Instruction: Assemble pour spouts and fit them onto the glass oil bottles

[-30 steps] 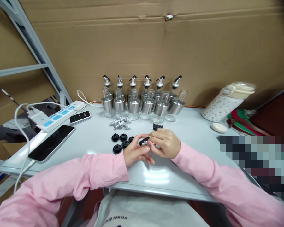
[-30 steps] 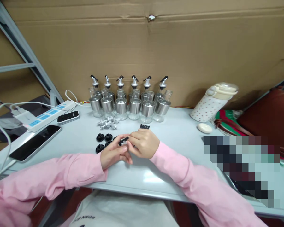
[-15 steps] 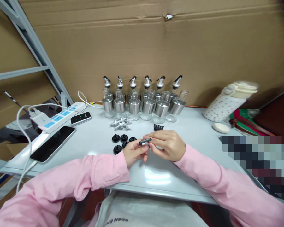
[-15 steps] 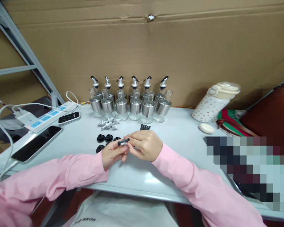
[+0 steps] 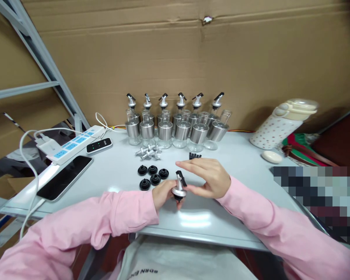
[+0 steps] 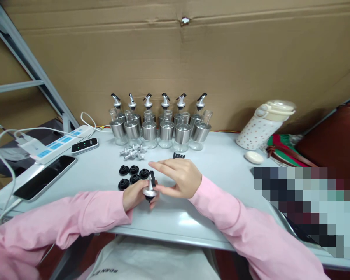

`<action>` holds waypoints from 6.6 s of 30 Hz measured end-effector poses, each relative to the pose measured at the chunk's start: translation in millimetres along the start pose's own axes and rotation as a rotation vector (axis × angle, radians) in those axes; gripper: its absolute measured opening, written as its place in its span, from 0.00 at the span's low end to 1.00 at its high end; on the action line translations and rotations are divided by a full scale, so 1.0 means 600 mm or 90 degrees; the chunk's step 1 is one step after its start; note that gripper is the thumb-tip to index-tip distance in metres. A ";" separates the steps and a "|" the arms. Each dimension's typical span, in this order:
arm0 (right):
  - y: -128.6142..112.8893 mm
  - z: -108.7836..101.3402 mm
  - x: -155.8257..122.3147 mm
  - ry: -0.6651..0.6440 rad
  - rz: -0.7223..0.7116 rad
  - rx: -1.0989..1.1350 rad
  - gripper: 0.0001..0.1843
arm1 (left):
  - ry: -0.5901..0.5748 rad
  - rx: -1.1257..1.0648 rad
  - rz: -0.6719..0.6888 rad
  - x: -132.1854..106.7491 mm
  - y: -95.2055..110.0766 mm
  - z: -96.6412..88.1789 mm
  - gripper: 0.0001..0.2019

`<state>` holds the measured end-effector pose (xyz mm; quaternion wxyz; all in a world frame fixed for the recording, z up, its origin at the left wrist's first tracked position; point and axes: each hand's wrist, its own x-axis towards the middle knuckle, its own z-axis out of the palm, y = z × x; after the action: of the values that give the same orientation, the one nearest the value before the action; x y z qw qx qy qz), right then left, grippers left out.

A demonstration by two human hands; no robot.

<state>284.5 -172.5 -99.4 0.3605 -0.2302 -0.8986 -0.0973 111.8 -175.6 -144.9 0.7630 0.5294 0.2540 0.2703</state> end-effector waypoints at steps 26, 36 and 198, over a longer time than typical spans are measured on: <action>-0.021 0.005 0.007 0.048 -0.113 -0.190 0.22 | -0.089 0.234 0.069 -0.018 0.000 0.000 0.25; 0.024 -0.026 -0.002 -0.025 0.258 -0.203 0.22 | -0.065 0.194 0.129 0.002 -0.003 -0.022 0.25; 0.087 -0.034 -0.053 -0.463 0.546 0.277 0.20 | -0.099 0.273 0.129 -0.009 0.004 -0.023 0.25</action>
<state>341.9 -144.8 -106.4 0.0761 -0.5116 -0.7907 0.3276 98.4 -169.6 -146.5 0.6194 0.7212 0.1915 0.2441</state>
